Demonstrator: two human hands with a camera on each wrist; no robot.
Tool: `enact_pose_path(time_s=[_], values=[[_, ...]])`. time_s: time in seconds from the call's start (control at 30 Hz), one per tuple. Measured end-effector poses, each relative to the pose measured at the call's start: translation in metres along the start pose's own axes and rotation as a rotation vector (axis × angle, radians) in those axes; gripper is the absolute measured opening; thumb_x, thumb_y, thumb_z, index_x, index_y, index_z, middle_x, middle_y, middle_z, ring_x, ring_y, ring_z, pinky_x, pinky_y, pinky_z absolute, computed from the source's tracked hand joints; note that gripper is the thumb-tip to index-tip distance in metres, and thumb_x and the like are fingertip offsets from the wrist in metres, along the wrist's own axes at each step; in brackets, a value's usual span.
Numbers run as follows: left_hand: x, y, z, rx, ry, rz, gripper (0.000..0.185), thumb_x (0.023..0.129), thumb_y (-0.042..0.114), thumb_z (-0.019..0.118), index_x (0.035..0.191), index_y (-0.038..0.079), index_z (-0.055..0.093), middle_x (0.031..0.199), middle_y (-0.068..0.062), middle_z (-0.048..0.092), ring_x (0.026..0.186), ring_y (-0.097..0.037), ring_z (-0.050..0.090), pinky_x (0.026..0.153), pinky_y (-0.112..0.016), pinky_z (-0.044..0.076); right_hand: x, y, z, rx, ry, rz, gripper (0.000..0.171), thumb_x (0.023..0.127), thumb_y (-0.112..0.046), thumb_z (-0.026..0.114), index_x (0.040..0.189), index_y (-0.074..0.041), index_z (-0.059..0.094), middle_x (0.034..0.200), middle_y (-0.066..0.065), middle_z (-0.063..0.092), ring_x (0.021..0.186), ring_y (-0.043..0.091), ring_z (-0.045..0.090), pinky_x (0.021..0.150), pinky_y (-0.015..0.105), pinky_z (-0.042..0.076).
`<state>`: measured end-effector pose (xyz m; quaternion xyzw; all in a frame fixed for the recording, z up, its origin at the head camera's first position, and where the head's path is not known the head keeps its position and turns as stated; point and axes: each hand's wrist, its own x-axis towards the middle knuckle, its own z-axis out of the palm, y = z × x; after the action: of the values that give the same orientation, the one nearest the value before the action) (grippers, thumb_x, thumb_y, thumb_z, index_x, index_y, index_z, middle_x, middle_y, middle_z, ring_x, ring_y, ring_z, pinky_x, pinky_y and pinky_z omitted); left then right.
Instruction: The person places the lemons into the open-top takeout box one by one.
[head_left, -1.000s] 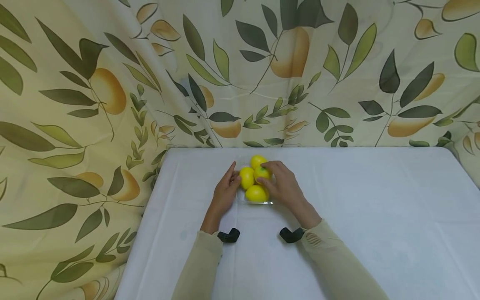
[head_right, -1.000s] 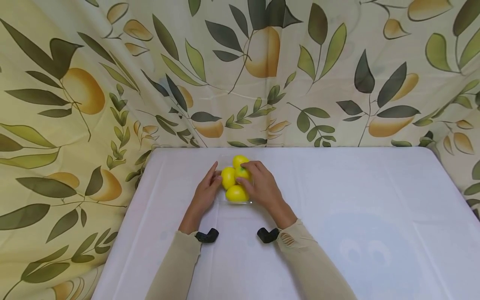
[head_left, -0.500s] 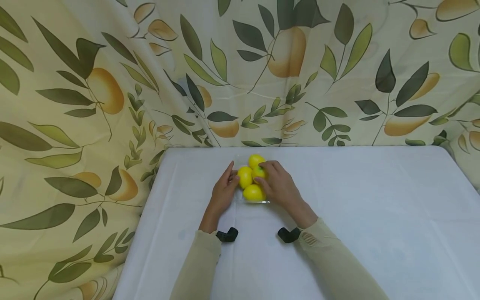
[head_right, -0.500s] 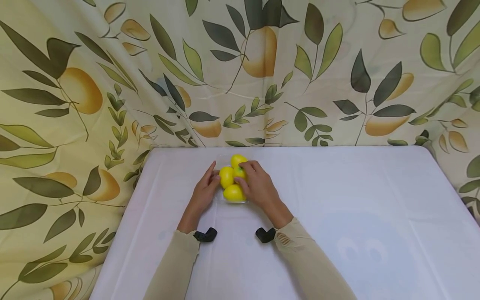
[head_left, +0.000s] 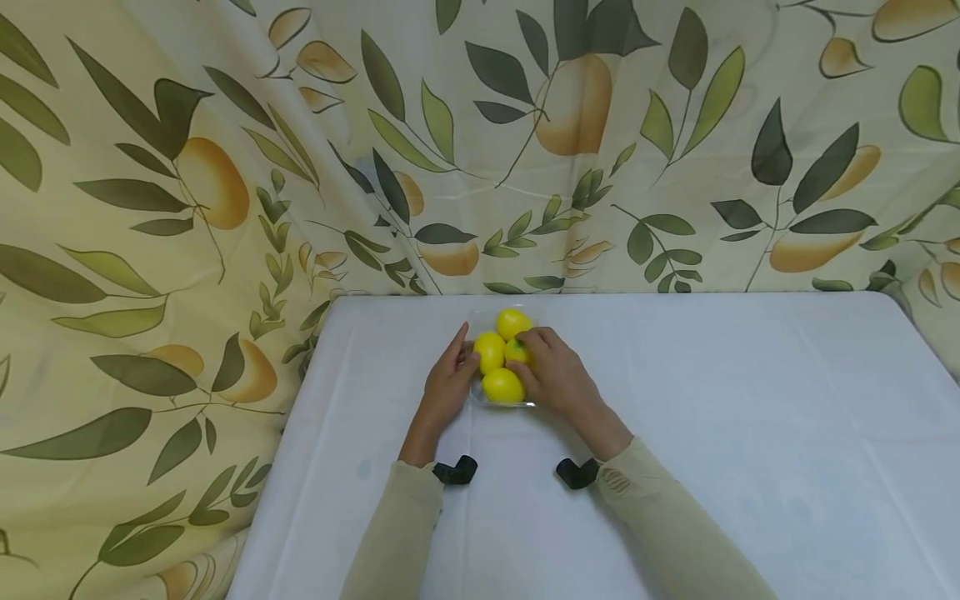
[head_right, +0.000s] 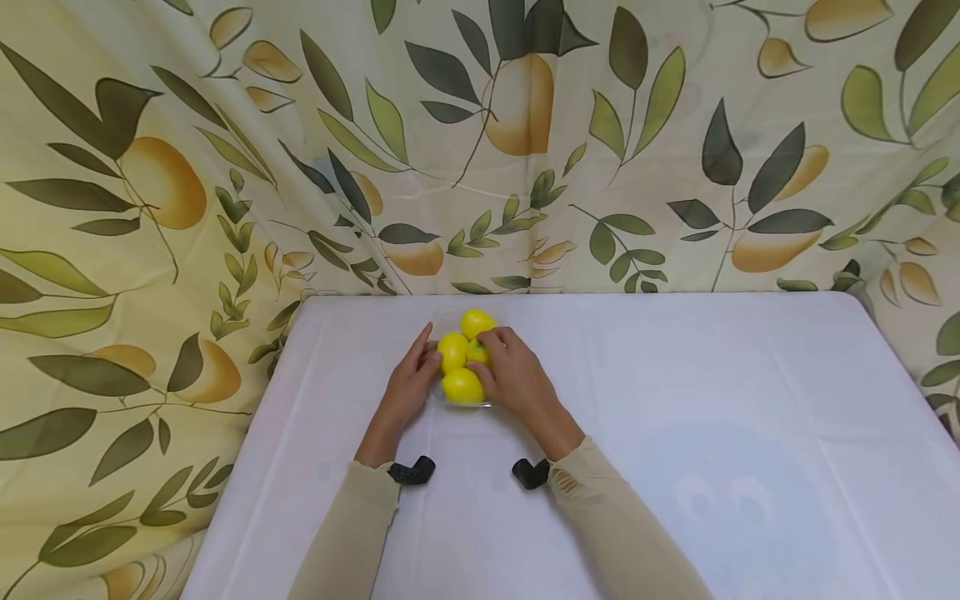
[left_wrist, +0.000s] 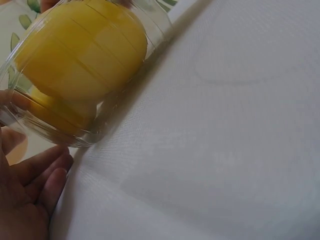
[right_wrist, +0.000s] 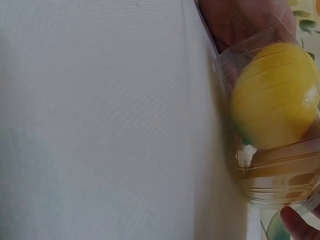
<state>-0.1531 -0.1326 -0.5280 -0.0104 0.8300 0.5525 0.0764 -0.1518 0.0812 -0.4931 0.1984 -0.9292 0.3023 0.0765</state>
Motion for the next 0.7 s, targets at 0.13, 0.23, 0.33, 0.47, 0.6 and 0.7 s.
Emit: enact_pose_path(time_s=[0.13, 0.23, 0.33, 0.47, 0.6, 0.7], values=[[0.000, -0.001, 0.001, -0.003, 0.005, 0.012, 0.059, 0.105, 0.047, 0.049, 0.160, 0.046, 0.026, 0.152, 0.005, 0.052, 0.135, -0.019, 0.053, 0.120, -0.047, 0.039, -0.001, 0.001, 0.001, 0.009, 0.019, -0.005, 0.046, 0.096, -0.034, 0.073, 0.131, -0.008, 0.059, 0.130, 0.017, 0.059, 0.117, 0.033, 0.059, 0.106, 0.050, 0.051], [0.000, -0.002, 0.000, -0.006, 0.008, 0.017, 0.059, 0.105, 0.047, 0.050, 0.160, 0.046, 0.026, 0.151, 0.005, 0.052, 0.134, -0.018, 0.054, 0.119, -0.046, 0.039, -0.001, 0.002, 0.001, 0.037, 0.034, -0.003, 0.046, 0.094, -0.034, 0.074, 0.130, -0.007, 0.061, 0.131, 0.016, 0.060, 0.124, 0.033, 0.055, 0.110, 0.052, 0.047], [0.000, -0.003, 0.000, -0.011, 0.009, 0.020, 0.059, 0.105, 0.048, 0.050, 0.159, 0.046, 0.027, 0.150, 0.006, 0.053, 0.133, -0.018, 0.054, 0.119, -0.046, 0.039, -0.001, 0.003, 0.000, 0.069, 0.042, 0.005, 0.046, 0.093, -0.034, 0.075, 0.129, -0.008, 0.062, 0.132, 0.014, 0.060, 0.125, 0.032, 0.054, 0.111, 0.052, 0.046], [-0.001, -0.002, 0.001, -0.016, 0.006, 0.015, 0.059, 0.104, 0.049, 0.050, 0.159, 0.047, 0.026, 0.150, 0.007, 0.053, 0.134, -0.017, 0.053, 0.120, -0.046, 0.039, -0.001, 0.003, -0.004, 0.088, 0.036, 0.027, 0.048, 0.094, -0.036, 0.074, 0.132, -0.008, 0.062, 0.134, 0.011, 0.060, 0.126, 0.030, 0.055, 0.112, 0.052, 0.045], [-0.001, 0.000, 0.002, -0.023, 0.000, 0.006, 0.061, 0.104, 0.049, 0.050, 0.160, 0.046, 0.025, 0.151, 0.007, 0.052, 0.135, -0.017, 0.053, 0.120, -0.046, 0.039, -0.004, 0.004, -0.012, 0.117, 0.052, 0.039, 0.048, 0.094, -0.035, 0.075, 0.131, -0.007, 0.063, 0.134, 0.011, 0.061, 0.128, 0.030, 0.055, 0.112, 0.053, 0.045], [-0.001, 0.000, 0.002, -0.042, -0.004, 0.011, 0.061, 0.104, 0.050, 0.051, 0.160, 0.045, 0.026, 0.150, 0.007, 0.052, 0.135, -0.017, 0.053, 0.120, -0.045, 0.039, -0.007, 0.010, -0.020, 0.136, 0.088, 0.032, 0.045, 0.093, -0.032, 0.076, 0.129, -0.007, 0.064, 0.134, 0.011, 0.062, 0.128, 0.031, 0.056, 0.110, 0.053, 0.048]])
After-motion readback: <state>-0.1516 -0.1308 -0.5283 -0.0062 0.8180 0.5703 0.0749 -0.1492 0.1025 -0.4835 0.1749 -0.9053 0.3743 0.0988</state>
